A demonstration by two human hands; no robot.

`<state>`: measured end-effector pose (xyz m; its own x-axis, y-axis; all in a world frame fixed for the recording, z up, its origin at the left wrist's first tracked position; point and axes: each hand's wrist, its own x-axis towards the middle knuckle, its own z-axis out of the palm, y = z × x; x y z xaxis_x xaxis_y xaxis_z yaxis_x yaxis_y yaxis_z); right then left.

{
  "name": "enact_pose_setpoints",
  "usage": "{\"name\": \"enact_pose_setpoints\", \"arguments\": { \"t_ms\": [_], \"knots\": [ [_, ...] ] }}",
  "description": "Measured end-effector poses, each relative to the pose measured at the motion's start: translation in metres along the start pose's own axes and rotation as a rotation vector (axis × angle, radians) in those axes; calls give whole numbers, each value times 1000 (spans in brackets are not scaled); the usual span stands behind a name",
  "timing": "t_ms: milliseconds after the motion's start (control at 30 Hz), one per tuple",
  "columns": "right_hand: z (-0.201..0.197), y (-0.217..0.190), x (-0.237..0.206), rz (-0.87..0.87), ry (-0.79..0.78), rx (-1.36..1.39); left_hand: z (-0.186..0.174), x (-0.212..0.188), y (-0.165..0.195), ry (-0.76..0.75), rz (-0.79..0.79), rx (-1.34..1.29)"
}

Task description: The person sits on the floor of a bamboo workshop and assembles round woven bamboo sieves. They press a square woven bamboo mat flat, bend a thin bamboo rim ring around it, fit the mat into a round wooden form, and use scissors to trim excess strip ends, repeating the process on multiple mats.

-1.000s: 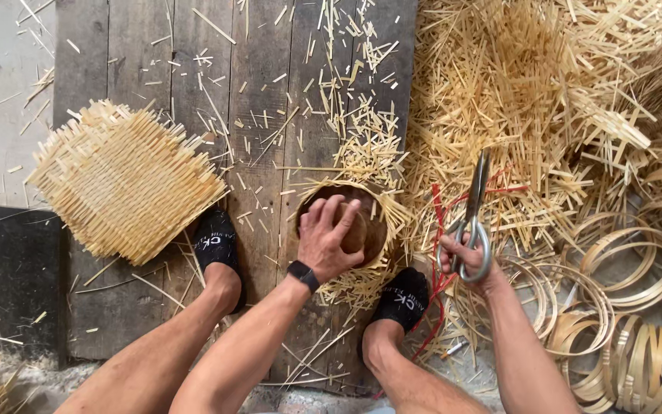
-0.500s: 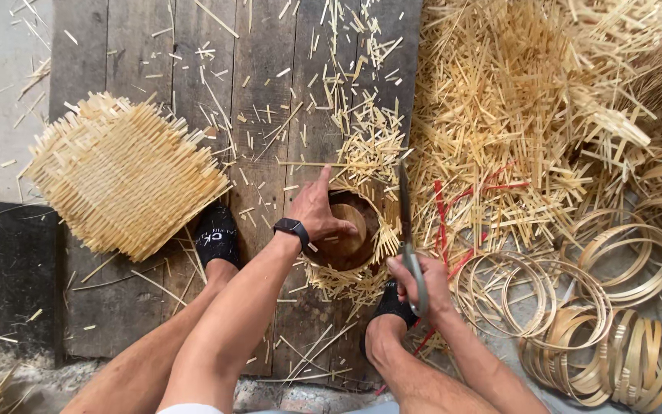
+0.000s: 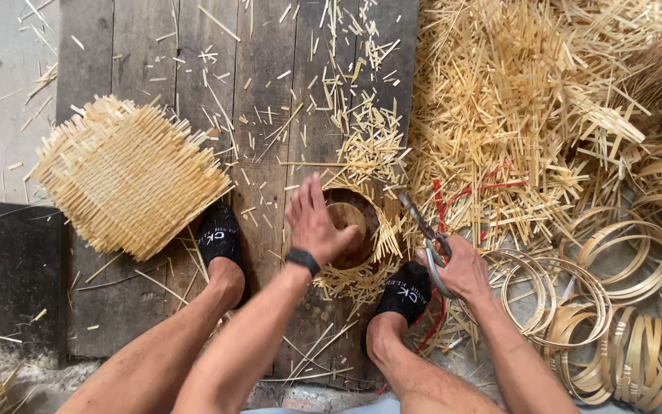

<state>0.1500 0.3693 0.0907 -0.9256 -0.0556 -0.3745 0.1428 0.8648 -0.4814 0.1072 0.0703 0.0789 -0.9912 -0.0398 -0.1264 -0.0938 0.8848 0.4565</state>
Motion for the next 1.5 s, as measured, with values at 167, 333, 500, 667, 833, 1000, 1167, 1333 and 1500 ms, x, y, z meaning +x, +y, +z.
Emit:
{"name": "enact_pose_setpoints", "arguments": {
  "t_ms": [167, 333, 500, 667, 833, 1000, 1167, 1333, 1500],
  "knots": [
    [15, 4, 19, -224, 61, -313, 23, -38, 28, -13, -51, -110],
    [35, 14, 38, -2, -166, -490, 22, -32, 25, -111, 104, -115],
    [36, 31, 37, -225, 70, -499, 25, -42, 30, -21, 68, -120],
    [59, 32, 51, -350, 327, -559, 25, -36, 25, -73, 153, -147],
    [60, 57, 58, -305, 104, -546, 17, -33, 12, -190, 241, -143],
    [61, 58, 54, -484, 399, -557, 13, -24, 5, -272, 333, -140],
    [81, 55, 68, -354, 251, -601, 3, -22, 6, -316, 446, -77],
    [74, 80, 66, -315, 133, -551, -3, -22, 24, 42, 232, 3],
    [41, 64, 44, -333, 248, -424, -5, 32, -3, -302, 22, -76]
  ]
}}
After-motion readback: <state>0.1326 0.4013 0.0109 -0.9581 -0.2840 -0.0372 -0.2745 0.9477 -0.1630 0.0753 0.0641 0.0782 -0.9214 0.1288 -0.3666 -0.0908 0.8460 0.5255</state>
